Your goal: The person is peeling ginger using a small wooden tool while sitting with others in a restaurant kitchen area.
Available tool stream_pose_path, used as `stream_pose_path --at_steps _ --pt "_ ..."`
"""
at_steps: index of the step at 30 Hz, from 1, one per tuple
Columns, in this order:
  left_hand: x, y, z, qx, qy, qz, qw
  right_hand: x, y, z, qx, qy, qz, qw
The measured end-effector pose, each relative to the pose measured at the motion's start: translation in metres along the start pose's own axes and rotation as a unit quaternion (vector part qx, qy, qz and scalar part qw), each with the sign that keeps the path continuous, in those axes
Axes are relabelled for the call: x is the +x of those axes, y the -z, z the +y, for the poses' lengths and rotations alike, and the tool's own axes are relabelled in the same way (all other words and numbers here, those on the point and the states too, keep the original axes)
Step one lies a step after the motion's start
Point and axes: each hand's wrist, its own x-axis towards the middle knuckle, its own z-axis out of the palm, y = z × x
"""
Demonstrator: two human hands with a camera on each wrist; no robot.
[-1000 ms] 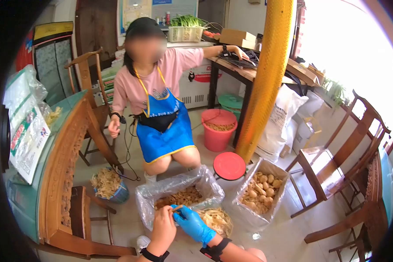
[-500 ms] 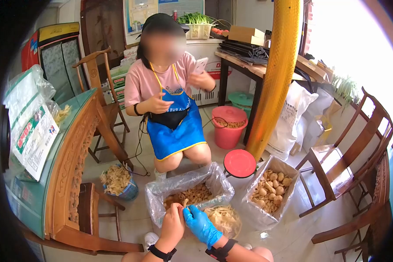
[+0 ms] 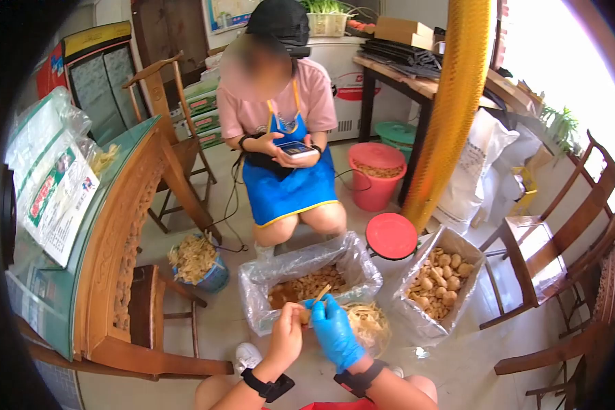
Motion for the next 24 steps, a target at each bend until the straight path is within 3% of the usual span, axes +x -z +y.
stream_pose_path --at_steps 5,6,10,12,17,19,22,24 --pt "-0.001 -0.001 -0.001 -0.103 0.055 0.015 0.993 0.006 0.003 0.020 -0.023 -0.047 0.020 0.998" --pt "-0.001 -0.002 -0.001 -0.185 0.088 -0.004 0.979 0.004 -0.001 0.016 0.088 -0.085 0.026 0.992" --pt "-0.003 -0.003 -0.005 -0.169 0.138 -0.038 0.975 0.008 0.009 0.040 0.010 -0.101 -0.031 0.994" --pt "-0.001 -0.005 -0.003 -0.205 0.162 -0.010 0.965 0.008 0.006 0.024 0.040 -0.099 -0.024 0.994" --pt "0.001 0.004 0.002 -0.165 0.131 -0.002 0.978 0.016 0.007 0.021 0.068 -0.066 0.007 0.995" --pt "0.004 0.009 0.004 -0.141 0.126 -0.008 0.982 0.020 0.013 0.020 0.105 -0.116 0.022 0.988" --pt "0.005 0.012 0.002 -0.185 0.152 -0.029 0.971 0.027 0.021 0.027 0.117 -0.122 0.018 0.985" --pt "0.005 0.014 -0.001 -0.277 0.202 -0.029 0.939 0.025 0.023 0.030 0.107 -0.125 0.017 0.986"
